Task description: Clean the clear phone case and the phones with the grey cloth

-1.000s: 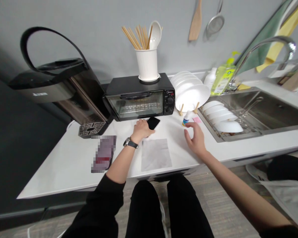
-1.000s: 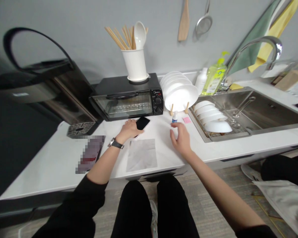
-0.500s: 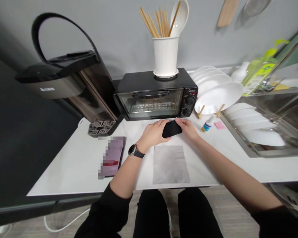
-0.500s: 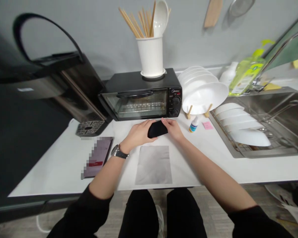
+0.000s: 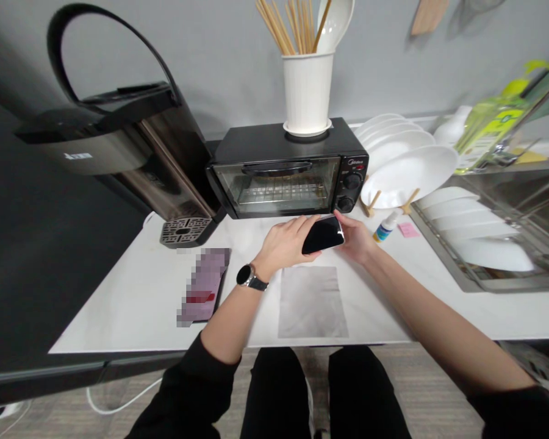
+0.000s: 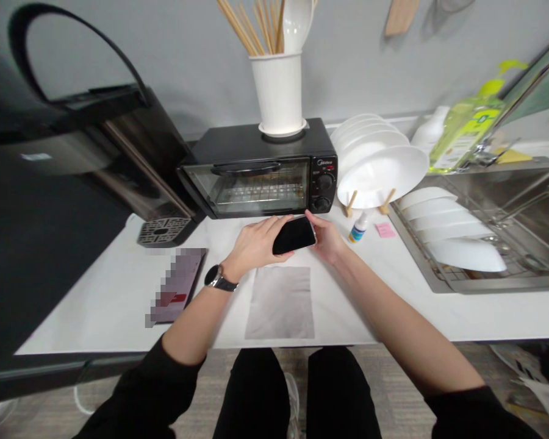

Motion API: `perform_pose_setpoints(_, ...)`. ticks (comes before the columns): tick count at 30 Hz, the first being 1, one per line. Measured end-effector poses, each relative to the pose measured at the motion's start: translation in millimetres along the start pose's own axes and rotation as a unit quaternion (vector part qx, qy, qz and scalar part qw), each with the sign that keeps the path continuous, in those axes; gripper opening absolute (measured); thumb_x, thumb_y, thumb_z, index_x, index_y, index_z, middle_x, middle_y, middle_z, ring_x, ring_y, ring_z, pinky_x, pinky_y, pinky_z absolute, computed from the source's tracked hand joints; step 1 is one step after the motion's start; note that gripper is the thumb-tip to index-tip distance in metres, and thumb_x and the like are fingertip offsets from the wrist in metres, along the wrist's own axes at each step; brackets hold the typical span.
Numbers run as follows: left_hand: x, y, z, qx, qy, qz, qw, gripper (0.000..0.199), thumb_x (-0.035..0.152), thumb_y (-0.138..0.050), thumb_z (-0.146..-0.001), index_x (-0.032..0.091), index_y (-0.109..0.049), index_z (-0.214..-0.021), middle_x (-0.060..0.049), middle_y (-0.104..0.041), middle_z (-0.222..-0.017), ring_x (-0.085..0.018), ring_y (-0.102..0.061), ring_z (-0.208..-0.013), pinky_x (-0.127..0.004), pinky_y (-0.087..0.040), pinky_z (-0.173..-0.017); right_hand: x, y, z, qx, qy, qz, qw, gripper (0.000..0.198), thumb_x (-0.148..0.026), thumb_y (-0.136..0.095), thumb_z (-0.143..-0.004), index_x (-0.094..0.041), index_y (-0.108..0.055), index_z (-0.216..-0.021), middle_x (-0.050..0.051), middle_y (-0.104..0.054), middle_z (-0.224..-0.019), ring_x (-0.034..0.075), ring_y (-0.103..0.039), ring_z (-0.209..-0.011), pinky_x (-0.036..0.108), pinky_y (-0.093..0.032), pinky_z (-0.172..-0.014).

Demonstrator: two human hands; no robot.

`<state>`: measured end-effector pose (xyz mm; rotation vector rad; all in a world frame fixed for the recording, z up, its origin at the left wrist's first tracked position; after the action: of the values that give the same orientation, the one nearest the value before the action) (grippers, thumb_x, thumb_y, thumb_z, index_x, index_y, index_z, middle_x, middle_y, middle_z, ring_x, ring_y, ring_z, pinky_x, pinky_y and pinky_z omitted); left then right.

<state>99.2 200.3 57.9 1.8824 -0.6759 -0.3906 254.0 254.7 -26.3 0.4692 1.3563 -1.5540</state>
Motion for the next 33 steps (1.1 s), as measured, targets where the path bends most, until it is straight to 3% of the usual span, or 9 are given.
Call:
perform_pose_setpoints(4,-1.1,-1.5,0.4,0.003,-0.002,-0.011,1.000,0.082,0.057,-0.070,-0.089,0.021,-0.041,-0.157,-0.010,-0.070,-0.126,-0.028,-0.073,-0.108,-0.035,-0.056,-0.084,0.8,-2.4,-2.5,-0.025,-0.012,-0.003,1.000,0.032,-0.052,-0.083,-0.081,-0.022,-0.074,-0.085,0.001,-0.074,-0.075,0.020,-0.068,-0.071,0.032,-0.054,-0.064)
perform_pose_setpoints(8,-12.7,-2.1,-2.7,0.022,0.092,-0.028,0.995,0.093,0.059,-0.072,-0.086,0.020,-0.035,-0.162,-0.011,-0.069,-0.130,-0.028,-0.075,-0.101,-0.034,-0.056,-0.079,-4.3,-13.7,-4.7,-0.036,0.077,-0.020,0.996,0.034,-0.058,-0.080,-0.084,-0.024,-0.075,-0.090,0.001,-0.078,-0.085,0.019,-0.073,-0.081,0.029,-0.058,-0.071)
perform_pose_setpoints(13,-18.3,0.9,-4.4,0.051,0.199,-0.030,0.978,0.090,0.056,-0.071,-0.087,0.017,-0.036,-0.160,-0.012,-0.068,-0.130,-0.029,-0.074,-0.103,-0.033,-0.056,-0.078,-9.8,-23.7,-1.1,-0.044,0.185,-0.005,0.982,0.041,-0.050,-0.091,-0.075,-0.026,-0.078,-0.105,0.002,-0.080,-0.093,0.017,-0.075,-0.083,0.029,-0.060,-0.079)
perform_pose_setpoints(18,-9.2,-1.0,-2.1,0.048,0.243,-0.037,0.968,0.093,0.057,-0.071,-0.087,0.020,-0.032,-0.163,-0.012,-0.069,-0.125,-0.029,-0.074,-0.099,-0.034,-0.056,-0.073,-7.5,-15.3,-3.1,-0.026,0.184,-0.043,0.982,0.027,-0.047,-0.088,-0.079,-0.026,-0.071,-0.083,0.001,-0.078,-0.086,0.016,-0.073,-0.077,0.028,-0.062,-0.073)
perform_pose_setpoints(22,4.9,-2.3,-1.1,0.089,0.231,0.031,0.968,0.092,0.056,-0.072,-0.086,0.021,-0.031,-0.161,-0.012,-0.066,-0.136,-0.030,-0.071,-0.112,-0.035,-0.058,-0.084,4.7,-21.2,-2.0,-0.007,0.160,-0.078,0.984,0.027,-0.044,-0.083,-0.081,-0.026,-0.064,-0.074,-0.001,-0.073,-0.074,0.017,-0.072,-0.074,0.029,-0.062,-0.070)
perform_pose_setpoints(26,19.5,-5.0,-4.7,0.104,0.177,0.102,0.973,0.095,0.058,-0.073,-0.086,0.020,-0.026,-0.160,-0.015,-0.057,-0.151,-0.032,-0.064,-0.128,-0.038,-0.058,-0.094,11.2,-32.7,5.1,0.012,0.147,-0.078,0.986,0.024,-0.048,-0.080,-0.077,-0.026,-0.072,-0.085,0.002,-0.078,-0.088,0.023,-0.074,-0.094,0.035,-0.062,-0.082)
perform_pose_setpoints(30,8.1,-6.8,-4.6,0.092,0.201,0.095,0.971,0.093,0.056,-0.077,-0.084,0.022,-0.032,-0.159,-0.015,-0.061,-0.147,-0.034,-0.069,-0.121,-0.040,-0.060,-0.087,-4.0,-32.6,11.8,0.003,0.158,-0.031,0.987,0.052,-0.077,-0.060,-0.085,-0.027,-0.073,-0.096,0.004,-0.078,-0.098,0.026,-0.073,-0.103,0.037,-0.061,-0.081)
perform_pose_setpoints(33,-3.0,-4.6,-3.1,0.088,0.202,0.100,0.970,0.092,0.056,-0.081,-0.081,0.025,-0.037,-0.155,-0.013,-0.062,-0.148,-0.034,-0.070,-0.120,-0.040,-0.060,-0.088,-11.8,-30.2,13.0,-0.011,0.171,0.000,0.985,0.056,-0.080,-0.064,-0.083,-0.026,-0.071,-0.094,0.004,-0.076,-0.090,0.023,-0.073,-0.089,0.032,-0.060,-0.072)
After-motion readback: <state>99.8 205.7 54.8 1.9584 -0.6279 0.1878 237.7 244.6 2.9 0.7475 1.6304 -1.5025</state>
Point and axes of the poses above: each hand's wrist, its own z-axis away from the middle knuckle, its own y-axis out of the back of the hand, x = y × z, the point moved 7 cm from there along -z, towards the middle knuckle
